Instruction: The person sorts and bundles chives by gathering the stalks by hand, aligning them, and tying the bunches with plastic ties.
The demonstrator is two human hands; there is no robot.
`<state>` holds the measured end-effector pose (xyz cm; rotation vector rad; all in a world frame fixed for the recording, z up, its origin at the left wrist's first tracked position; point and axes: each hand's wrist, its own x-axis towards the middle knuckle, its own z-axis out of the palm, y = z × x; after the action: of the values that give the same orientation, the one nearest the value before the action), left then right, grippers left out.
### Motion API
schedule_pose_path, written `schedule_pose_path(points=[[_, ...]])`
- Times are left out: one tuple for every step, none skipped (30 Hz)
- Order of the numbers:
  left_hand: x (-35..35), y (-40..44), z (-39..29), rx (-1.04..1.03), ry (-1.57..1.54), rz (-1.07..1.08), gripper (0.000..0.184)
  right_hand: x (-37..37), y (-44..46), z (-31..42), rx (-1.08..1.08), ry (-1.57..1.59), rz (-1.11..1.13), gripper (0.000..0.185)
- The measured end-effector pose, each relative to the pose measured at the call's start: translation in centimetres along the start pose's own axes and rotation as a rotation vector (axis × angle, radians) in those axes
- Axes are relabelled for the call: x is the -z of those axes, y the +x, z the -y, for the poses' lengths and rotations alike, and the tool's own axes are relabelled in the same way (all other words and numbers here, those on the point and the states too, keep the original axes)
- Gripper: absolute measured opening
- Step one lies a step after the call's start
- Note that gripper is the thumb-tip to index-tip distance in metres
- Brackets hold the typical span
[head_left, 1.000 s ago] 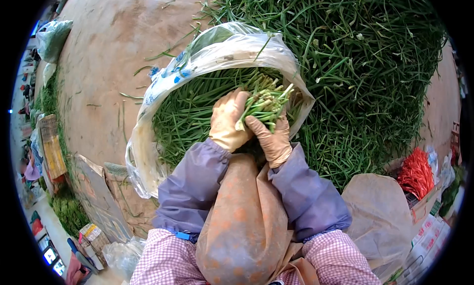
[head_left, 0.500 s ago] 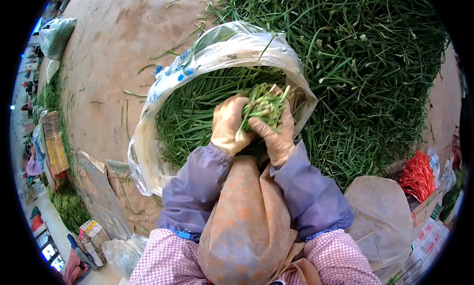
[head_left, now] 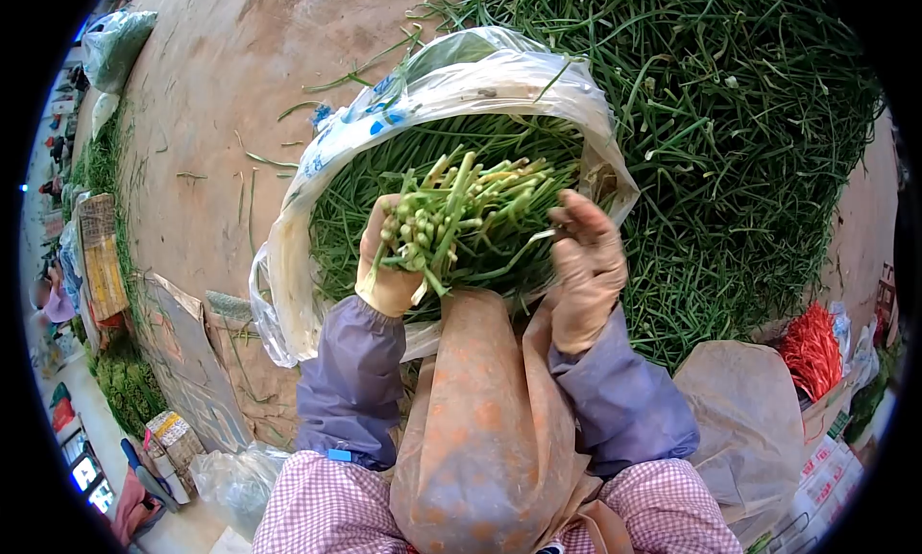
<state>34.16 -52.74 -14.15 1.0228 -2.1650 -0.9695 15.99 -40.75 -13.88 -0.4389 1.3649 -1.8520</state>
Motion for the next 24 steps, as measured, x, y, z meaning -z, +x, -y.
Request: schedule_pose_path(points=[[0.1, 0.4, 0.0, -0.026, 0.009, 0.043, 0.045, 1.0, 0.4, -0.3, -0.047, 0.048, -0.040, 0.064], [0.2, 0.7, 0.0, -0.045, 0.003, 0.075, 0.046, 1.7, 0.8, -0.6, -0.095, 0.095, -0.081, 0.072], [0.1, 0.7, 0.1, -0.051, -0.015, 0.101, 0.046, 1.7, 1.2, -1.0, -0.071, 0.065, -0.020, 0.079], [0.1, 0.8, 0.5, -0.036, -0.086, 0.122, 0.047, 1.7, 1.6, -1.4, -0.048, 0.035, 0.041, 0.085], [0.0, 0.8, 0.9, -0.020, -0.158, 0.143, 0.049, 1.8, 2.1, -1.9, -0.026, 0.007, 0.102, 0.092], [0.0, 0.9, 1.3, 0.064, -0.342, 0.145, 0.051, 1.8, 2.8, -2.4, -0.037, 0.037, 0.124, 0.097], [0.0, 1.1, 1.6, 0.149, -0.525, 0.145, 0.054, 1.8, 3.7, -3.1, -0.049, 0.068, 0.146, 0.103], [0.0, 1.2, 1.8, 0.236, -0.707, 0.142, 0.056, 1.7, 4.4, -3.5, -0.062, 0.100, 0.169, 0.108], [0.1, 1.2, 2.0, 0.323, -0.887, 0.136, 0.059, 0.8, 4.8, -3.6, -0.023, 0.101, 0.133, 0.100], [0.5, 1.1, 2.1, 0.223, -0.671, 0.115, 0.056, 0.2, 4.9, -3.4, 0.002, 0.010, 0.051, 0.094], [1.0, 1.0, 2.1, 0.134, -0.435, 0.077, 0.054, -0.4, 4.9, -3.0, 0.026, -0.082, -0.032, 0.087], [1.4, 1.0, 2.1, 0.060, -0.210, 0.023, 0.051, -1.0, 4.9, -2.3, 0.052, -0.174, -0.114, 0.081], [1.9, 0.8, 1.9, 0.181, -0.257, 0.026, 0.049, -1.0, 4.6, -1.3, 0.104, -0.179, -0.190, 0.067], [2.3, 0.7, 1.6, 0.302, -0.304, 0.027, 0.047, 0.1, 4.6, -2.0, 0.285, -0.201, -0.159, 0.064], [2.5, 0.6, 2.0, 0.296, -0.308, 0.023, 0.047, 0.4, 4.0, -1.7, 0.322, -0.190, -0.110, 0.066], [2.6, 0.5, 2.4, 0.290, -0.312, 0.020, 0.047, 0.3, 3.0, -1.0, 0.359, -0.181, -0.062, 0.067], [2.6, 0.4, 2.5, 0.283, -0.318, 0.020, 0.048, -0.3, 1.9, -0.5, 0.346, -0.150, 0.003, 0.069], [2.7, 0.4, 2.1, 0.318, -0.369, 0.034, 0.048, -1.6, 0.9, 0.3, 0.335, -0.119, 0.067, 0.071], [2.9, 0.6, 1.2, 0.351, -0.420, 0.049, 0.048, -2.5, 0.2, 0.7, 0.304, -0.115, 0.168, 0.075], [3.1, 0.7, 0.7, 0.383, -0.470, 0.062, 0.048, -3.3, -0.3, 0.7, 0.268, -0.086, 0.216, 0.075], [3.3, 0.8, 1.1, 0.334, -0.336, 0.083, 0.047, -4.2, -0.3, 0.1, 0.217, -0.050, 0.184, 0.075], [3.4, 0.6, 1.0, 0.323, -0.357, 0.077, 0.047, -4.7, -0.2, -0.5, 0.167, -0.012, 0.156, 0.074], [3.3, 0.4, 0.8, 0.312, -0.378, 0.070, 0.047, -5.0, 0.1, -1.1, 0.149, 0.016, 0.095, 0.073], [3.3, 0.4, 0.4, 0.305, -0.400, 0.063, 0.047, -5.3, 0.4, -1.6, 0.128, 0.042, 0.034, 0.071]])
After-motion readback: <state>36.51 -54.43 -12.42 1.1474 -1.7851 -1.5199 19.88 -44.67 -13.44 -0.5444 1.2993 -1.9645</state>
